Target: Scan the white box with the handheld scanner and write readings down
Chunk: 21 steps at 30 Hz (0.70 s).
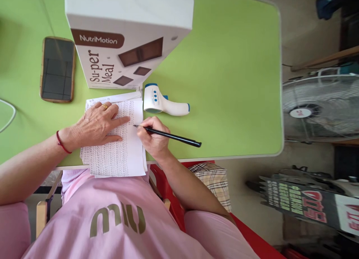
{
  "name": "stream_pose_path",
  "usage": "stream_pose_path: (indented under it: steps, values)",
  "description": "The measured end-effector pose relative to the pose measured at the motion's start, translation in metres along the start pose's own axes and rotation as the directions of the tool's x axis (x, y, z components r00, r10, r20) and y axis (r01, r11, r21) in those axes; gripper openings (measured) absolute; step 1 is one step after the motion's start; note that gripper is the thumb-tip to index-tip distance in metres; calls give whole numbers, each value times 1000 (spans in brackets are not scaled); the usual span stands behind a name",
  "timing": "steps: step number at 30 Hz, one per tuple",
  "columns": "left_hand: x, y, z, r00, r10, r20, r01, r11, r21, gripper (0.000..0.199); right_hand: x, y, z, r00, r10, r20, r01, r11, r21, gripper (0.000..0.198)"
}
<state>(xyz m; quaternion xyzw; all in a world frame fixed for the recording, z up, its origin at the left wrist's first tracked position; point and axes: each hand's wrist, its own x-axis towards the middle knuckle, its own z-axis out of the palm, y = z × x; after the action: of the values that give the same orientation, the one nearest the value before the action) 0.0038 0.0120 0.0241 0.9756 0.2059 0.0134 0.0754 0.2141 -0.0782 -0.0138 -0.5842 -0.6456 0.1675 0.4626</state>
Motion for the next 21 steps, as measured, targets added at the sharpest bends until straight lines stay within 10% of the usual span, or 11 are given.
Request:
stream_pose_path:
  steps: [21]
  values:
    - [0,0,2,1000,1,-14,-1,1000,18,59,-1,0,1,999,38,17,-38,999,-12,12]
